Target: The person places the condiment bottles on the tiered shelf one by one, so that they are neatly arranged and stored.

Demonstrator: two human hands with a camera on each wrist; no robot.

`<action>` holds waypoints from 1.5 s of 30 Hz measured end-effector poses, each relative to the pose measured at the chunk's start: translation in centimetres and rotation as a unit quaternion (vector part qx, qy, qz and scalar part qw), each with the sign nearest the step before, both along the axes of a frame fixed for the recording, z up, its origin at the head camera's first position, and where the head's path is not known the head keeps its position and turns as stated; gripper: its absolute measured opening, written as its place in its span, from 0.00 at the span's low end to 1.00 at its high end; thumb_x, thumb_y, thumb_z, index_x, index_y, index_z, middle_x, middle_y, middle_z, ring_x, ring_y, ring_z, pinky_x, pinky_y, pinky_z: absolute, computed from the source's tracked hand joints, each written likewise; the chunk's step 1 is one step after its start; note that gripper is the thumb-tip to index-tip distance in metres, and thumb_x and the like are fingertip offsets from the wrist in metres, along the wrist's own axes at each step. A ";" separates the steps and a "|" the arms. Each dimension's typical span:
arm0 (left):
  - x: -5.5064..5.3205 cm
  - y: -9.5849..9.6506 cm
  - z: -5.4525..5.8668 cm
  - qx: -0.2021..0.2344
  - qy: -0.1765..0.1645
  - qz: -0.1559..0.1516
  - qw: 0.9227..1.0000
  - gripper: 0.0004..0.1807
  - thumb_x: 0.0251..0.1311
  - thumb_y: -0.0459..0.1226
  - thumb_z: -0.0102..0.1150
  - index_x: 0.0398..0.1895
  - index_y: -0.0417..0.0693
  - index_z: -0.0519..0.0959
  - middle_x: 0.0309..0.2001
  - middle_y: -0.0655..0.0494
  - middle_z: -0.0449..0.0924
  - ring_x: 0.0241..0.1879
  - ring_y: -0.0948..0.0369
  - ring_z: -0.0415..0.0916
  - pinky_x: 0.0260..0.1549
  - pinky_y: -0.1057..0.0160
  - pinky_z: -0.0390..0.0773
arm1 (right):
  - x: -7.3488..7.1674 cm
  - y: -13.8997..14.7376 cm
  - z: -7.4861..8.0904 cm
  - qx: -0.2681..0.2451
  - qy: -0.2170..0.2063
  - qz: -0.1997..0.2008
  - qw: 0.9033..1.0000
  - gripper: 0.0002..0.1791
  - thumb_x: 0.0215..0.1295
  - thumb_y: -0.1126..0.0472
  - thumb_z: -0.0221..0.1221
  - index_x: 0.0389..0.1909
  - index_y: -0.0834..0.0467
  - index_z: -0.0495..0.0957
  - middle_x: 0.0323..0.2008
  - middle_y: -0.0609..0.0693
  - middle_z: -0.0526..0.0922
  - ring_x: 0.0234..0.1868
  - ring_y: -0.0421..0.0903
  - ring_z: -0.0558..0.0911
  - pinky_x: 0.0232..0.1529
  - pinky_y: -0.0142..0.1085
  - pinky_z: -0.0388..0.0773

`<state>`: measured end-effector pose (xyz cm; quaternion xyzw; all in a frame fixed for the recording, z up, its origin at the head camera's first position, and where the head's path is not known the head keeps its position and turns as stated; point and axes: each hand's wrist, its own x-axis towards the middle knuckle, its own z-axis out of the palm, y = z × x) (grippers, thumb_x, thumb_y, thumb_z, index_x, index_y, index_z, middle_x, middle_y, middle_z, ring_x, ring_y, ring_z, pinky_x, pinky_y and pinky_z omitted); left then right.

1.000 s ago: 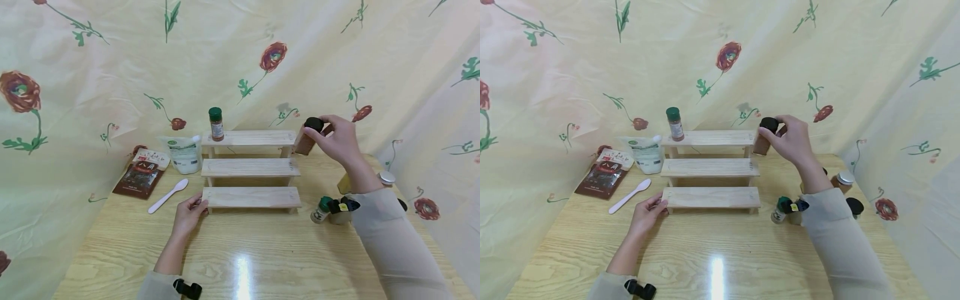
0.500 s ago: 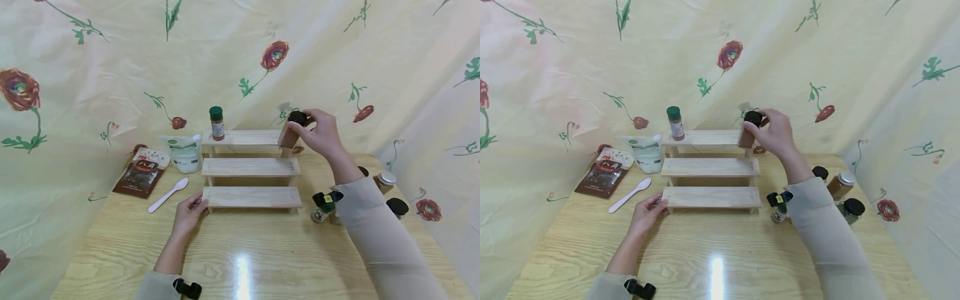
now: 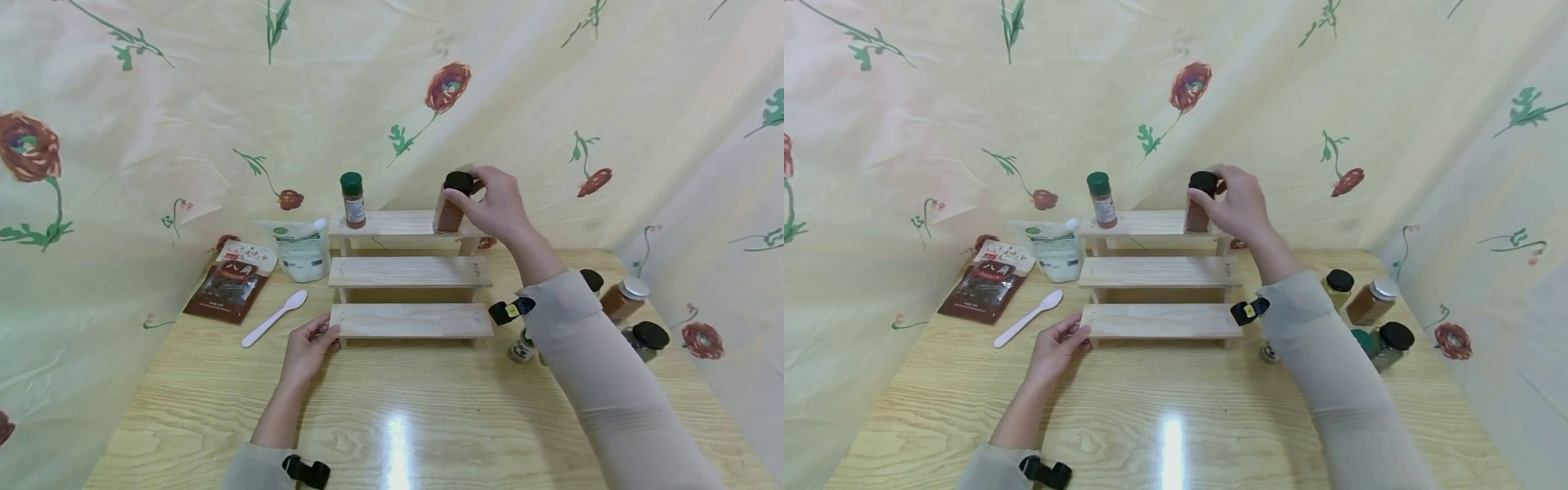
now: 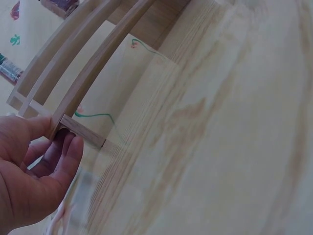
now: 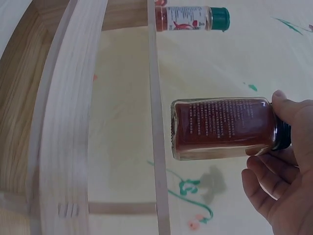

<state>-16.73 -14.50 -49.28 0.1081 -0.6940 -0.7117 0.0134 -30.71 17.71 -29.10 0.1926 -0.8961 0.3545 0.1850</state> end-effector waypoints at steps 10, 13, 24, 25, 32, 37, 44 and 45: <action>0.2 0.1 0.1 0.009 -0.002 0.004 1.000 0.22 0.66 0.28 0.63 0.63 0.31 0.76 0.45 0.43 0.77 0.36 0.67 0.83 0.38 0.68 0.88 | -1.0 -3.1 0.7 0.017 -0.009 0.006 1.000 0.26 0.68 0.50 0.66 0.54 0.68 0.78 0.49 0.62 0.80 0.48 0.57 0.77 0.49 0.50 0.75; 0.1 0.2 0.1 0.008 -0.002 0.006 1.000 0.22 0.66 0.28 0.63 0.63 0.31 0.76 0.45 0.43 0.78 0.36 0.67 0.83 0.38 0.68 0.88 | -1.3 -3.9 0.8 0.025 -0.004 0.007 1.000 0.25 0.68 0.50 0.66 0.53 0.68 0.78 0.48 0.62 0.81 0.48 0.58 0.77 0.50 0.50 0.75; 0.1 0.4 0.0 0.006 -0.005 0.011 1.000 0.22 0.66 0.28 0.64 0.63 0.31 0.76 0.45 0.42 0.79 0.36 0.66 0.82 0.39 0.68 0.88 | -1.6 -5.8 -0.3 0.002 -0.004 0.000 1.000 0.25 0.69 0.50 0.65 0.54 0.67 0.78 0.51 0.62 0.80 0.46 0.57 0.79 0.47 0.47 0.79; 0.1 0.4 0.0 0.004 -0.005 0.010 1.000 0.22 0.66 0.28 0.64 0.63 0.31 0.76 0.45 0.42 0.79 0.36 0.66 0.82 0.39 0.67 0.89 | -1.5 -5.8 -0.4 -0.001 -0.003 -0.002 1.000 0.26 0.69 0.50 0.65 0.54 0.67 0.78 0.51 0.62 0.80 0.46 0.57 0.79 0.47 0.47 0.80; 0.0 0.2 0.0 0.000 -0.004 0.009 1.000 0.23 0.67 0.28 0.63 0.64 0.31 0.75 0.45 0.43 0.78 0.37 0.66 0.82 0.39 0.68 0.88 | -1.1 -5.4 -1.4 -0.016 -0.027 -0.009 0.999 0.28 0.68 0.48 0.66 0.57 0.66 0.77 0.55 0.62 0.78 0.49 0.58 0.80 0.51 0.49 0.80; 0.1 0.1 0.0 0.005 -0.007 0.009 1.000 0.23 0.67 0.28 0.63 0.64 0.31 0.75 0.44 0.44 0.78 0.36 0.66 0.83 0.38 0.67 0.89 | -0.4 -4.2 -2.5 -0.030 -0.070 -0.015 0.997 0.34 0.68 0.47 0.65 0.65 0.66 0.72 0.60 0.61 0.76 0.53 0.58 0.79 0.54 0.50 0.80; 0.1 0.1 0.0 0.006 -0.005 0.007 1.000 0.23 0.67 0.28 0.63 0.64 0.31 0.75 0.44 0.44 0.78 0.35 0.64 0.83 0.37 0.67 0.89 | 0.4 -2.3 -4.4 -0.050 -0.066 -0.011 0.997 0.33 0.69 0.48 0.65 0.66 0.65 0.71 0.58 0.62 0.77 0.53 0.58 0.79 0.51 0.52 0.83; 0.1 0.1 0.0 0.006 -0.005 0.007 1.000 0.23 0.67 0.28 0.63 0.64 0.31 0.75 0.44 0.44 0.78 0.35 0.64 0.83 0.37 0.67 0.89 | 0.5 -2.0 -4.6 -0.054 -0.060 -0.010 0.997 0.33 0.69 0.49 0.65 0.66 0.66 0.71 0.57 0.62 0.78 0.52 0.58 0.80 0.51 0.52 0.83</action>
